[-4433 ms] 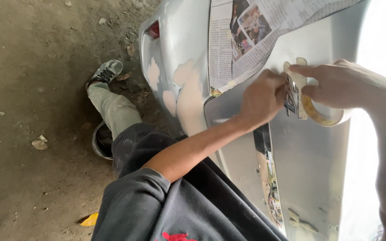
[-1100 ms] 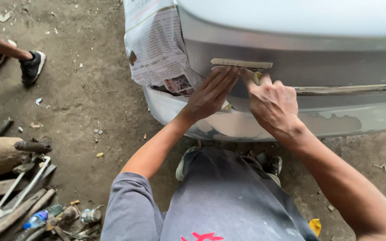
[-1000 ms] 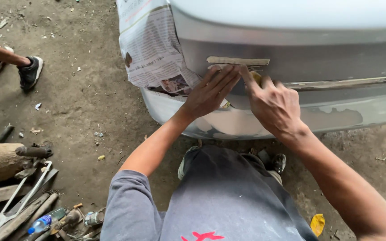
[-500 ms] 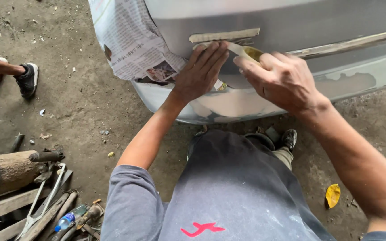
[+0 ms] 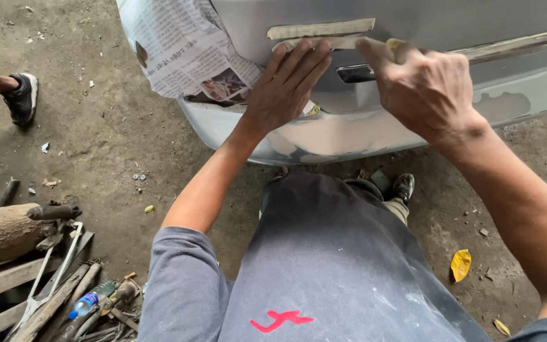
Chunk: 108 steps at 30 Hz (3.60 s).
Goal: The person applies strips of masking tape to the front bumper of a silver car, smoothing them down by hand. They also adjust a piece of newspaper taped to the bumper to cover a specific area.
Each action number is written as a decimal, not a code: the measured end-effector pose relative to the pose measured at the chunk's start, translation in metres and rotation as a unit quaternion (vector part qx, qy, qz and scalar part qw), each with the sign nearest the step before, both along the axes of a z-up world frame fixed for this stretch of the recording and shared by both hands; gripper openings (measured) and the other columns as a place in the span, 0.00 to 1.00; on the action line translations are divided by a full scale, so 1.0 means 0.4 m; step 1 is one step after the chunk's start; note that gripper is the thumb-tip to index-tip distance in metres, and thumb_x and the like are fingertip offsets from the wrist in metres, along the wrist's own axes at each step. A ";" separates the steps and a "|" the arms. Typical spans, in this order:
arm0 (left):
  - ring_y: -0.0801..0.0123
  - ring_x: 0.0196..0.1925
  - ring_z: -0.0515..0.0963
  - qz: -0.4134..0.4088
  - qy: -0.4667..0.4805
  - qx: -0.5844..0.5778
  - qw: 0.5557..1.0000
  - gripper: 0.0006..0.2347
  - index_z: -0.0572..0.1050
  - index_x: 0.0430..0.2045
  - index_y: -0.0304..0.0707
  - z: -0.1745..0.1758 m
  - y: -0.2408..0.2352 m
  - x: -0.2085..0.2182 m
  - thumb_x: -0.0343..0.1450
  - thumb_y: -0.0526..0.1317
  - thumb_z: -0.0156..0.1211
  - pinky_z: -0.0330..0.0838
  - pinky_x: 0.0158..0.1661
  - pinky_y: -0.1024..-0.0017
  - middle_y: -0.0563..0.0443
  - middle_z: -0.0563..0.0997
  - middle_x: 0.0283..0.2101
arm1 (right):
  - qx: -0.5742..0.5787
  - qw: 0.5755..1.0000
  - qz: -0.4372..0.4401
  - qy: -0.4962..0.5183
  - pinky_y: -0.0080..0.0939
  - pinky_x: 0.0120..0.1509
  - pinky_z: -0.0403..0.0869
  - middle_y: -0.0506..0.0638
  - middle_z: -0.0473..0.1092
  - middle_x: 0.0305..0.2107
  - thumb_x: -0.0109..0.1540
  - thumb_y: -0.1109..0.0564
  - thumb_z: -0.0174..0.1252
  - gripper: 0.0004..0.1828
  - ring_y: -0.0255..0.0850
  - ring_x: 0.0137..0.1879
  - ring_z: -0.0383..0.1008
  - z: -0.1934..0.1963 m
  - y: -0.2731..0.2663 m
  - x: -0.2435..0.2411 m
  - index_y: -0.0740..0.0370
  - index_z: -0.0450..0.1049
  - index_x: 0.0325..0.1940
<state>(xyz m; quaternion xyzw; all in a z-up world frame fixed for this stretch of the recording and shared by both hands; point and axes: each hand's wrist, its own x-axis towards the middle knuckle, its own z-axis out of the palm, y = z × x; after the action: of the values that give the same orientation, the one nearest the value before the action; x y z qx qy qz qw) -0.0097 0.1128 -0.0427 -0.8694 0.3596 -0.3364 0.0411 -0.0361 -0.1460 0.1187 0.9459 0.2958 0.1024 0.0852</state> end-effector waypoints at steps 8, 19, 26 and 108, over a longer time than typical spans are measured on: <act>0.61 0.85 0.41 0.000 -0.022 -0.057 0.998 0.26 0.56 0.75 0.40 0.017 -0.030 -0.022 0.79 0.32 0.54 0.33 0.82 0.52 0.53 0.46 0.82 | 0.042 0.992 0.048 -0.108 0.36 0.16 0.63 0.54 0.78 0.27 0.74 0.55 0.47 0.15 0.37 0.18 0.72 0.011 -0.007 0.003 0.46 0.76 0.62; 0.53 0.74 0.63 -0.032 0.063 -0.200 0.977 0.17 0.67 0.64 0.33 0.082 -0.086 -0.046 0.80 0.35 0.60 0.54 0.74 0.49 0.41 0.65 0.71 | -0.014 0.999 -0.020 0.041 0.36 0.15 0.62 0.49 0.69 0.16 0.76 0.52 0.42 0.17 0.37 0.15 0.65 0.042 -0.002 -0.022 0.45 0.73 0.64; 0.54 0.66 0.72 0.015 0.022 -0.231 0.972 0.18 0.71 0.64 0.30 0.106 -0.073 -0.054 0.77 0.31 0.61 0.75 0.66 0.61 0.41 0.70 0.63 | 0.009 1.000 0.002 0.021 0.36 0.18 0.64 0.49 0.70 0.19 0.75 0.52 0.49 0.24 0.36 0.17 0.67 0.015 -0.025 -0.027 0.37 0.68 0.76; 0.66 0.57 0.76 0.019 -0.069 -0.193 0.979 0.13 0.80 0.56 0.40 0.154 -0.154 -0.018 0.76 0.35 0.66 0.76 0.53 0.65 0.56 0.77 0.52 | 0.063 0.994 0.053 -0.079 0.33 0.19 0.66 0.53 0.74 0.32 0.74 0.54 0.53 0.16 0.36 0.23 0.73 -0.036 -0.065 0.018 0.49 0.78 0.65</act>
<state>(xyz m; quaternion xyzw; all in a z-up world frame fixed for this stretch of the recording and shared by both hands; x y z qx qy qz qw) -0.0168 0.0510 0.0187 -0.8423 0.2680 -0.4576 -0.0965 -0.0289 -0.1719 0.1043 0.9216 0.3305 0.1992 0.0428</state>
